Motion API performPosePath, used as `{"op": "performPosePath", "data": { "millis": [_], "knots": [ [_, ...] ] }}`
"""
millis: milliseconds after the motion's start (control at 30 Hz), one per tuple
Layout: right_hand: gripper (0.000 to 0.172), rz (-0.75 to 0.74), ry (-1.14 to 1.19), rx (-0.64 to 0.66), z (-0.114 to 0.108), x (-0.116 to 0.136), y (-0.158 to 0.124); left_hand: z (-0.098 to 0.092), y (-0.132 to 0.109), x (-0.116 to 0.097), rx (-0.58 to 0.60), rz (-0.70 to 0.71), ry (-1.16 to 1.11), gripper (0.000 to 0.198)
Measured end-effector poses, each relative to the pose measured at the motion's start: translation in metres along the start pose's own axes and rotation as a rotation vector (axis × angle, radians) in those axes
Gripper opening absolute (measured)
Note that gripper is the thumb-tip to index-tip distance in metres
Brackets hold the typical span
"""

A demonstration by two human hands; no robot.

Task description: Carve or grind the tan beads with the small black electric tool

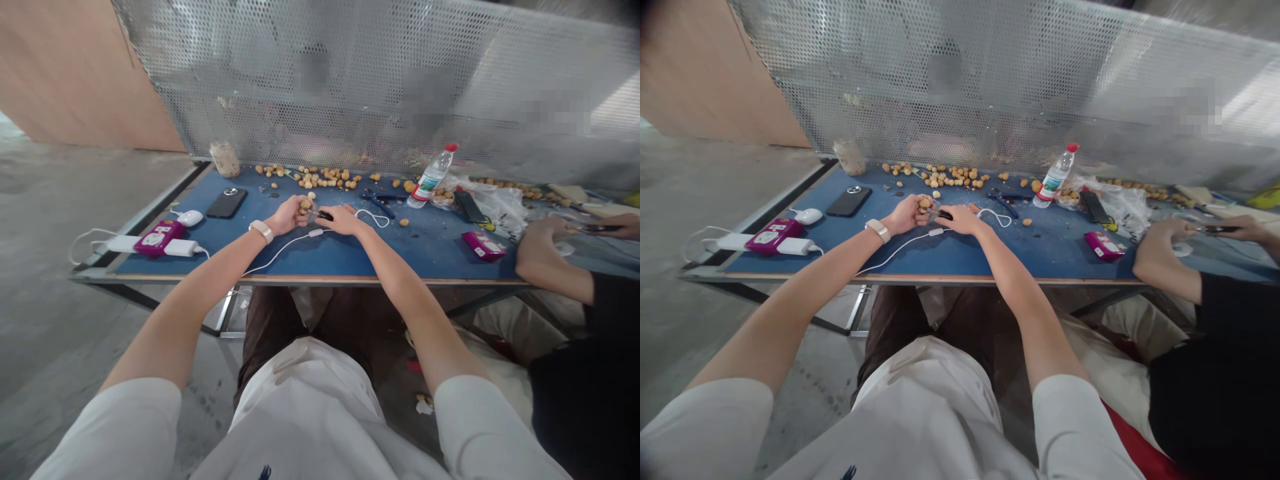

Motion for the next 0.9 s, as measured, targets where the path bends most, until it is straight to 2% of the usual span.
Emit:
{"op": "performPosePath", "data": {
  "millis": [367,633,900],
  "knots": [
    [0.045,0.008,0.042,-0.054,-0.0033,-0.0017,-0.0003,0.0018,-0.0011,0.0002,-0.020,-0.016,0.015,0.017],
    [0.047,0.000,0.031,-0.007,-0.0012,0.0010,0.0000,0.0002,-0.0006,-0.0009,0.023,-0.024,0.020,0.022],
    [0.048,-0.002,0.040,-0.021,-0.0023,0.0006,-0.0012,-0.0003,-0.0004,-0.0001,-0.013,-0.015,0.012,0.019]
  ]
}}
Point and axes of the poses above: each hand's wrist, its own y-axis towards the middle knuckle, its own z-axis out of the palm, x = y × z, the point moved 1 cm from there along y, towards the middle knuckle, and after that the axes turned 12 degrees about -y, right-handed, at the moved point
